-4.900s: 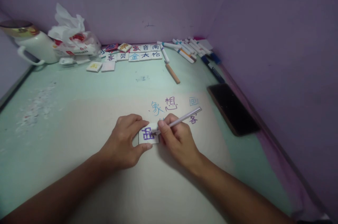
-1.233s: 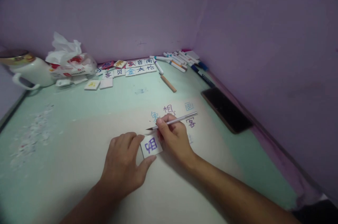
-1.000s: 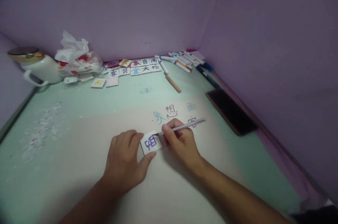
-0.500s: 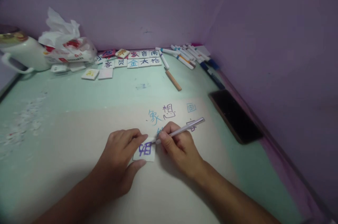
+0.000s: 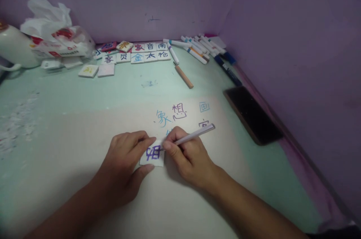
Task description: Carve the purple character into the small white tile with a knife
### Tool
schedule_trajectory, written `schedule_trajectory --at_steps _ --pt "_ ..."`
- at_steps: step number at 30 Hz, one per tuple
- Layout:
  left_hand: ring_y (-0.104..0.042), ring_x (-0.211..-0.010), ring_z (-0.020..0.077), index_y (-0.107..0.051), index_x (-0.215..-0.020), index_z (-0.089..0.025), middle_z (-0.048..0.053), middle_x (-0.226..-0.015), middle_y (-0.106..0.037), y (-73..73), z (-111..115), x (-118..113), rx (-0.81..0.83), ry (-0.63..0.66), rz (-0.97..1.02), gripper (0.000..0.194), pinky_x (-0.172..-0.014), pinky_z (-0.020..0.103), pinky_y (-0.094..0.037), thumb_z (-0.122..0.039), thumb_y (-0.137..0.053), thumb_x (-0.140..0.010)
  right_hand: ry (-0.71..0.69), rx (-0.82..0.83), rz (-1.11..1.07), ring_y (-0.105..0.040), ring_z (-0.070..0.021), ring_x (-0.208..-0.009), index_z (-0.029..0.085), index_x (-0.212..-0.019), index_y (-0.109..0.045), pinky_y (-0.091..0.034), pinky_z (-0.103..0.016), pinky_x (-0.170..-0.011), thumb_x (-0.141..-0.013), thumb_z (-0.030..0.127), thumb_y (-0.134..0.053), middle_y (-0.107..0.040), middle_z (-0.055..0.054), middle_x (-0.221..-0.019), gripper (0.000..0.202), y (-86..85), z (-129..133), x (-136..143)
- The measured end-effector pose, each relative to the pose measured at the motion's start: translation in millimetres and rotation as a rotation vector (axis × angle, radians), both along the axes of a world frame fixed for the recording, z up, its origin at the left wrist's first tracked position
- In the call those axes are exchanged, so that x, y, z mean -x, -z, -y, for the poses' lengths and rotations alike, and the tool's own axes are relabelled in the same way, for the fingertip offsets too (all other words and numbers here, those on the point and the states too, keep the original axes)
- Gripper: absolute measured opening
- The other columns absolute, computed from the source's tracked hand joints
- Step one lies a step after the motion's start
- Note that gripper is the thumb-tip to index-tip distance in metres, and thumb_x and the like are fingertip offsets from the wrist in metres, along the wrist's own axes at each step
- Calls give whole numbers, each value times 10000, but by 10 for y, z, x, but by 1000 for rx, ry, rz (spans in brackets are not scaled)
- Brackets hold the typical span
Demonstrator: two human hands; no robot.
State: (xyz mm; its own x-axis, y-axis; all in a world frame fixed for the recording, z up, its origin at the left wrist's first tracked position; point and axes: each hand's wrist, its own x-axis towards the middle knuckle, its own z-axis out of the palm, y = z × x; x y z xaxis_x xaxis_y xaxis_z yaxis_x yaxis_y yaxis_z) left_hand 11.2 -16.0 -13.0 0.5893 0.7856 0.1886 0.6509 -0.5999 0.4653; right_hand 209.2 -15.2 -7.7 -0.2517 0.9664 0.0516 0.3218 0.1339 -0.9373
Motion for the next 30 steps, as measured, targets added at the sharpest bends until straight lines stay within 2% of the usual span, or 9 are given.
schedule_trajectory --at_steps 7,17,30 --pt "-495 -970 286 -523 -1154 -125 138 -1093 -543 -6 -2 -10 -17 -7 3 371 -814 468 -378 -229 -505 -798 -21 -50 46 -465 -124 -547 203 -755 -494 -359 -258 -504 -912 255 -436 -496 17 -619 176 -26 -15 21" --pt "-490 -947 282 -529 -1150 -93 152 -1079 -543 -7 -1 -14 -30 0 7 370 -804 474 -378 -221 -509 -803 21 -138 137 -431 -110 -501 203 -711 -470 -323 -248 -476 -905 245 -440 -471 30 -578 201 -21 2 60" --pt "-514 -908 282 -543 -1116 -129 140 -1041 -560 15 11 -34 -57 -52 44 341 -787 480 -404 -216 -518 -787 105 28 109 -432 -108 -463 214 -646 -424 -334 -238 -448 -919 332 -426 -480 28 -522 297 6 14 83"
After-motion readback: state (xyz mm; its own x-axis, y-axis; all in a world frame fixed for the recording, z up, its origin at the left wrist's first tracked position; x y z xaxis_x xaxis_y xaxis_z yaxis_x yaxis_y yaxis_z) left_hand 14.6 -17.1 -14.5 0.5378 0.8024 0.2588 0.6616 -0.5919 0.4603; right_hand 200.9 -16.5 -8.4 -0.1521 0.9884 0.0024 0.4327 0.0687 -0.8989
